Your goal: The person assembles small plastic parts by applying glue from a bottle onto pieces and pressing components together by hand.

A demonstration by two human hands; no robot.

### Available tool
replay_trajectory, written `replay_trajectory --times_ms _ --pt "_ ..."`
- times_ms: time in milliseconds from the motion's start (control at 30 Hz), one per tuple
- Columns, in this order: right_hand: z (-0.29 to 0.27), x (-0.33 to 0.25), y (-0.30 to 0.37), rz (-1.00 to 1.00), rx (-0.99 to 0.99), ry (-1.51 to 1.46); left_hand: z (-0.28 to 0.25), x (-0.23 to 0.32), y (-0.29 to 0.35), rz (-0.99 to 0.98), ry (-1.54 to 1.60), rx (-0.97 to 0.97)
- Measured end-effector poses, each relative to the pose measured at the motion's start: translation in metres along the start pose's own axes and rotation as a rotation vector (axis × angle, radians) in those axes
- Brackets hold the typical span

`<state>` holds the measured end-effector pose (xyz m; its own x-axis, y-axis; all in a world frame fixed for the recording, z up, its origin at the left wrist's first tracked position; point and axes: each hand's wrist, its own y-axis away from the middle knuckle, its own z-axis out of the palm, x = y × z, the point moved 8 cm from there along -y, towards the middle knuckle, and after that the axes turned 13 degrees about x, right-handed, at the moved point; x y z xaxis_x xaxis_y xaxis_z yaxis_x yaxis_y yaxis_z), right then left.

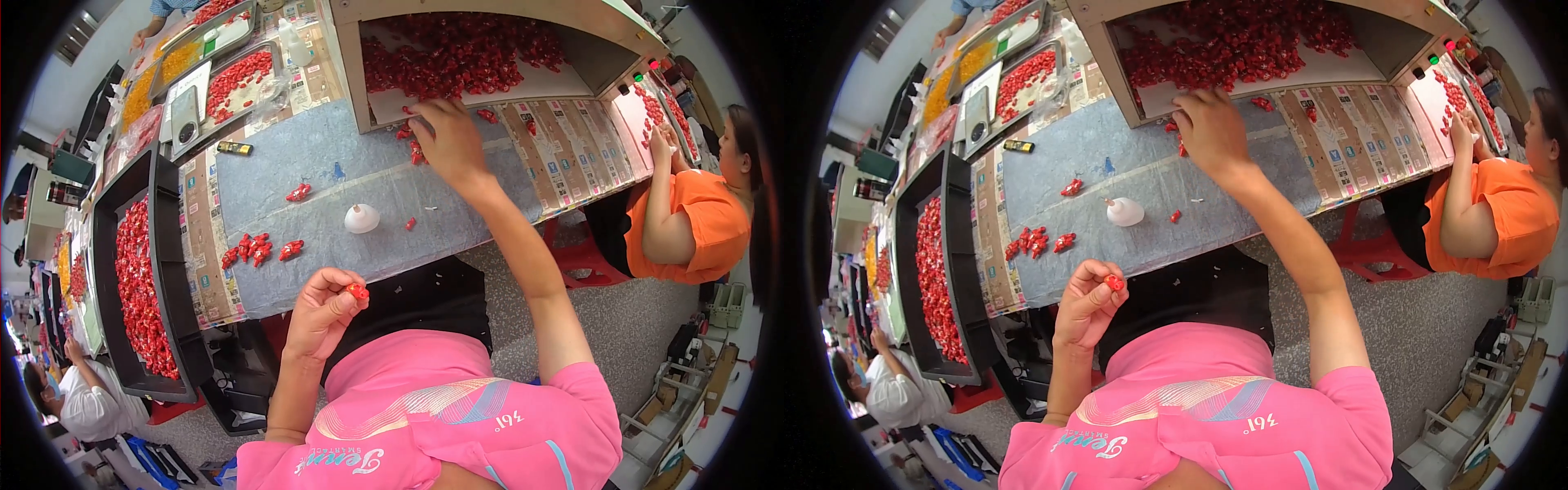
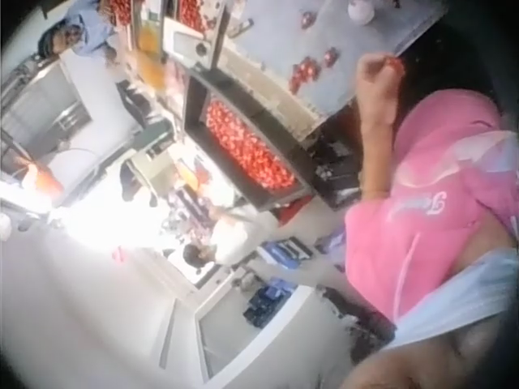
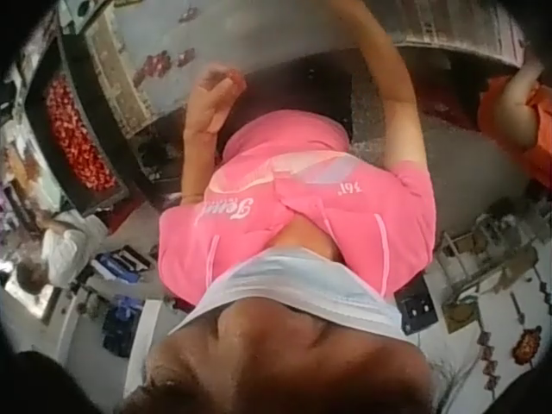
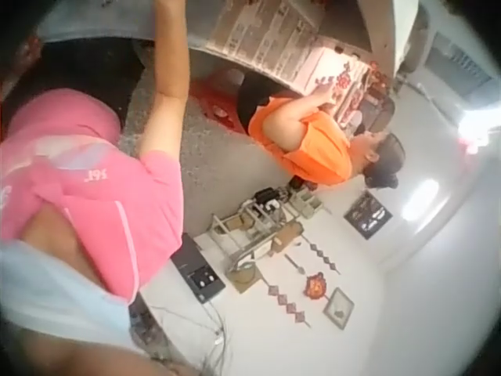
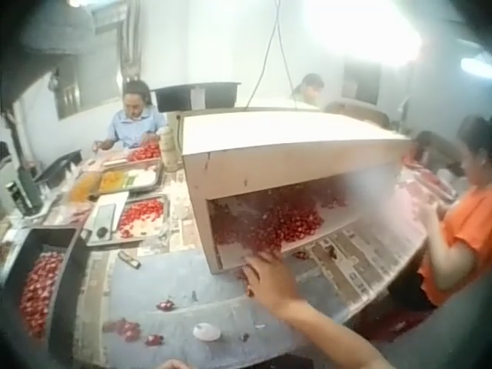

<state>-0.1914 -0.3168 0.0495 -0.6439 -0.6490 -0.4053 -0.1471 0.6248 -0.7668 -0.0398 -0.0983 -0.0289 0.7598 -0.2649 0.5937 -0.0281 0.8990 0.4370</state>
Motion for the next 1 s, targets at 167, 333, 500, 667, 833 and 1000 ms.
replay_trajectory --times_ms 167,333,500,667,833,1000 --pt "0.046 0.030 -0.010 -0.001 -0.160 0.115 -0.004 -0.002 0.001 0.007 0.034 -0.015" --pt "0.013 0.009 -0.007 0.249 -0.178 -0.281 -0.011 0.000 0.001 0.004 0.079 0.008" --pt "-0.027 -0.072 0.066 0.572 -0.512 -0.840 -0.011 -0.001 0.001 -0.003 0.064 -0.027" --pt "-0.042 -0.104 0.116 0.639 -0.561 -1.016 -0.004 -0.006 -0.002 0.001 0.014 -0.069" --pt "-0.040 -0.103 0.126 0.769 -0.532 -1.011 0.002 -0.007 0.000 0.010 -0.022 -0.078" --pt "-0.042 -0.101 0.126 0.681 -0.550 -0.940 0.005 -0.009 0.000 0.024 -0.069 -0.073"
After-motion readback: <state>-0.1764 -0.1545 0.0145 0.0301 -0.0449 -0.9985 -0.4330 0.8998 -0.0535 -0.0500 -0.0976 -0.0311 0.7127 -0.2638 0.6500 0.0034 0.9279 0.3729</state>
